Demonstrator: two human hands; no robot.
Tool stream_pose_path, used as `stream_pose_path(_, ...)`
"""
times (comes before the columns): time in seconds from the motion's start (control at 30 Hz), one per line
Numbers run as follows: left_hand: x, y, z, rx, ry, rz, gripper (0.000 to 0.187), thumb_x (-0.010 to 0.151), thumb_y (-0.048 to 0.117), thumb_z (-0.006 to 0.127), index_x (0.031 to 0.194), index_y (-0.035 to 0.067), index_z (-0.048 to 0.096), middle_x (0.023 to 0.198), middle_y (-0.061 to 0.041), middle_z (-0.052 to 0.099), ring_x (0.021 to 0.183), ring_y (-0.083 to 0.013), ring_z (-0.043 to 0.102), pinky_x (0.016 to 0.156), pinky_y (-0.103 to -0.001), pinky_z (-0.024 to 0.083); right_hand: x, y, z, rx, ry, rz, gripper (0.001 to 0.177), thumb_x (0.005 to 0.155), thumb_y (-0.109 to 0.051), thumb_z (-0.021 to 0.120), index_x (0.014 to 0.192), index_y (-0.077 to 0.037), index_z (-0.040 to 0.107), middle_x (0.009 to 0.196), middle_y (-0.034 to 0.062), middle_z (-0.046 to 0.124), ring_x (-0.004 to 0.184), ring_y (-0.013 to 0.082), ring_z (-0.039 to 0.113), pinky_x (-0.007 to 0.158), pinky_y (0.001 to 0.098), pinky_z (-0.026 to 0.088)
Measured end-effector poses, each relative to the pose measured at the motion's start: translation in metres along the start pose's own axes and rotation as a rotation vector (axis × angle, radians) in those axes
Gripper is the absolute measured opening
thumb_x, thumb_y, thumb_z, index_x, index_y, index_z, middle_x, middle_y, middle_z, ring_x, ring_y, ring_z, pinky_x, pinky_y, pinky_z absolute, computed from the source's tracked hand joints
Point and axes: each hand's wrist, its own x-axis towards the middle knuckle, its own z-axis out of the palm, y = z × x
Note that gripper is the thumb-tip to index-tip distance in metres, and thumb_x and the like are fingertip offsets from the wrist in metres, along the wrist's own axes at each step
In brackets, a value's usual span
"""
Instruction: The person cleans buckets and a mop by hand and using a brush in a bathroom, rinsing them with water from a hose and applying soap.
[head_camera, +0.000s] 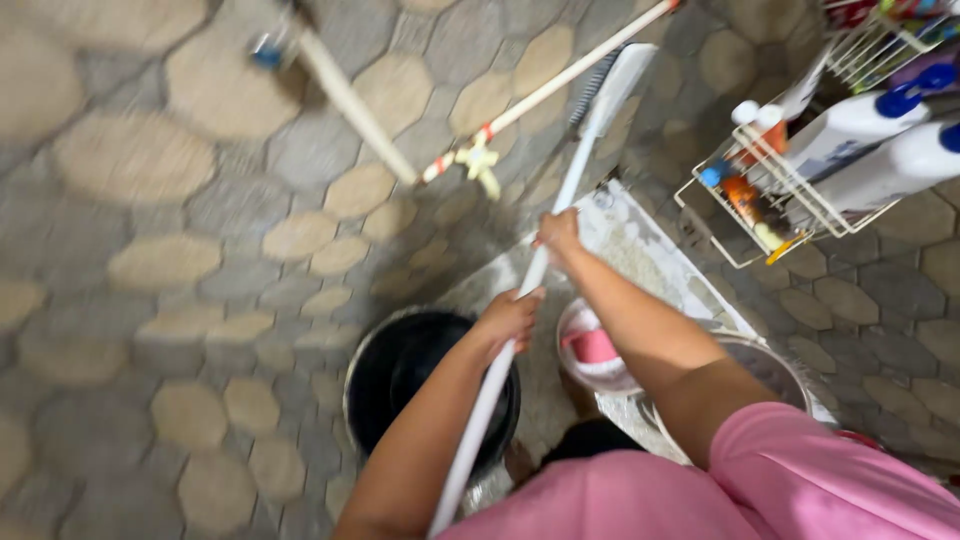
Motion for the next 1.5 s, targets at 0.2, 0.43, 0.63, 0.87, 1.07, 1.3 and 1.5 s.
stream_pose_path(0.2, 0.084, 0.038, 0.019, 0.232, -0.018, 0.035, 0.043, 0.105, 0.044, 0.058, 0.092, 0.004, 0.051, 0.052, -0.001, 0.047, 0.034, -0.0150, 0.044, 0.033, -0.032, 0.038, 0.072, -0.032, -0.039, 0.099, -0.008, -0.086, 0.019, 0.096, -0.009, 0.058, 0.094, 0.001, 0.042, 0.067, 0.0125, 0.049, 0.043, 0.0210, 0.050, 0.033, 0.0375, 0.045)
stream_pose_path(0.43, 0.022, 0.028, -0.003, 0.090, 0.069, -0.116, 0.019, 0.095, 0.038, 0.059, 0.101, 0.019, 0.058, 0.049, 0.001, 0.041, 0.030, -0.0141, 0.038, 0.029, -0.033, 0.031, 0.005, -0.008, 0.005, 0.029, 0.060, 0.107, 0.031, 0.090, -0.008, 0.055, 0.112, -0.006, 0.034, 0.067, 0.0117, 0.051, 0.041, 0.0215, 0.053, 0.032, 0.0389, 0.045)
stream_pose_path(0.63, 0.112, 0.047, 0.018, 0.208, 0.045, -0.095, 0.030, 0.101, 0.039, 0.061, 0.098, 0.010, 0.054, 0.056, 0.003, 0.044, 0.036, -0.0105, 0.040, 0.033, -0.030, 0.035, 0.102, -0.017, -0.035, 0.014, 0.091, 0.085, 0.028, 0.092, -0.006, 0.056, 0.110, 0.002, 0.036, 0.068, 0.0140, 0.051, 0.044, 0.0225, 0.052, 0.033, 0.0391, 0.046)
stream_pose_path(0.87, 0.040, 0.032, -0.069, 1.085, 0.352, -0.299, 0.067, 0.087, 0.033, 0.075, 0.141, 0.015, 0.039, 0.097, -0.014, 0.068, 0.065, -0.0316, 0.075, 0.056, -0.042, 0.060, 0.032, 0.032, 0.040, 0.273, -0.203, 0.349, 0.036, 0.095, -0.010, 0.055, 0.116, -0.018, 0.027, 0.086, 0.0155, 0.053, 0.063, 0.0277, 0.060, 0.056, 0.0498, 0.060)
stream_pose_path(1.07, -0.002, 0.118, -0.058, 1.703, 0.785, 0.012, 0.031, 0.098, 0.038, 0.063, 0.118, 0.015, 0.061, 0.101, -0.013, 0.075, 0.093, -0.0326, 0.074, 0.076, -0.047, 0.058, 0.068, -0.008, 0.057, 0.383, -0.608, 0.380, 0.033, 0.100, -0.035, 0.059, 0.112, -0.004, 0.055, 0.104, 0.0174, 0.064, 0.097, 0.0336, 0.068, 0.082, 0.0525, 0.062)
stream_pose_path(1.3, -0.021, 0.213, -0.031, 2.113, 0.798, 0.359, 0.008, 0.089, 0.021, 0.071, 0.091, 0.018, 0.079, 0.088, -0.004, 0.078, 0.083, -0.0240, 0.076, 0.068, -0.040, 0.058, -0.033, -0.093, 0.051, -0.229, -0.524, -0.853, 0.043, 0.092, -0.029, 0.069, 0.125, -0.004, 0.058, 0.116, 0.0150, 0.068, 0.109, 0.0282, 0.068, 0.093, 0.0438, 0.058)
stream_pose_path(1.5, -0.062, 0.215, -0.006, 2.103, 0.786, 1.410, 0.009, 0.067, 0.019, 0.077, 0.074, 0.022, 0.074, 0.092, 0.001, 0.075, 0.102, -0.0216, 0.072, 0.094, -0.042, 0.056, -0.065, -0.130, 0.096, 0.879, -1.210, 0.104, 0.041, 0.092, -0.024, 0.073, 0.124, -0.001, 0.060, 0.119, 0.0168, 0.069, 0.110, 0.0275, 0.068, 0.096, 0.0427, 0.054)
